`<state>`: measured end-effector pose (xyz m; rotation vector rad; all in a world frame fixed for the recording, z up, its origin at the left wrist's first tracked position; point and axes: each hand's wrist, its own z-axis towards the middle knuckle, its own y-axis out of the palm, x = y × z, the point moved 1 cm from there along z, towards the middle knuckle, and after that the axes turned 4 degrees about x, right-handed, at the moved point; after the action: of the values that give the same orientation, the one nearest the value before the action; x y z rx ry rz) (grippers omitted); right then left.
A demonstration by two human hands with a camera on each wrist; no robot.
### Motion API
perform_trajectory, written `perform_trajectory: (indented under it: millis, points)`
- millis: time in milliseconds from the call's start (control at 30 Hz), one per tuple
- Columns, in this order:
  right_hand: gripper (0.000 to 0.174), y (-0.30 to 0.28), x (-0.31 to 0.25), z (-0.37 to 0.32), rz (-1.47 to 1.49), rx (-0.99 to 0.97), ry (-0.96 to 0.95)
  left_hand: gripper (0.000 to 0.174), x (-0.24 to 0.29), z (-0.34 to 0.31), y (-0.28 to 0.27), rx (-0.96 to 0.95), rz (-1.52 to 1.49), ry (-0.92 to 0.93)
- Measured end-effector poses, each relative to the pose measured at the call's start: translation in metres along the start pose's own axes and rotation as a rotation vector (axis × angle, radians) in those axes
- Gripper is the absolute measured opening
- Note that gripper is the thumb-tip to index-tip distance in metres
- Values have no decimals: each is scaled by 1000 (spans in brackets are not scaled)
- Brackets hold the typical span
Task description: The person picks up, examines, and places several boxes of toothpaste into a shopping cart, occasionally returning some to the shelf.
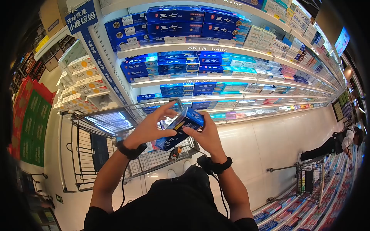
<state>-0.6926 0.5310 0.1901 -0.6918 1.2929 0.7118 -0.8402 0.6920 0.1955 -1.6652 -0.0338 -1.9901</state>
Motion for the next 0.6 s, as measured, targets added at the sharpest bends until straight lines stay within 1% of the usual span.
perform_trajectory:
  millis: [33, 133, 167, 267, 300, 400, 433, 533, 567, 600]
  points:
    - [47, -10, -1, 2, 9, 43, -14, 88, -9, -3, -1, 1, 96, 1]
    - [51, -38, 1, 15, 144, 105, 19, 86, -28, -4, -6, -90, 241, -117]
    - [55, -46, 4, 21, 187, 107, 15, 80, -29, -2, -8, -41, 220, -112]
    - [58, -58, 14, 40, 305, 96, 28, 76, -32, 15, -11, -20, 233, -150]
    - [61, -59, 21, 48, 390, 89, 38, 71, -31, 21, -11, 3, 187, -157]
    - [62, -65, 34, 74, 510, 71, 72, 67, -49, 40, -15, 10, 279, -137]
    - [59, -71, 36, 85, 467, 54, 73, 61, -47, 49, -18, 25, 268, -166]
    - [53, -104, 41, 130, 101, -69, -25, 59, -51, 82, -29, 129, 392, 0]
    - [50, -115, 44, 146, -51, -99, 31, 56, -44, 95, -32, 139, 514, -13]
    - [53, -122, 47, 163, -133, -108, 32, 55, -45, 110, -33, 180, 617, 46]
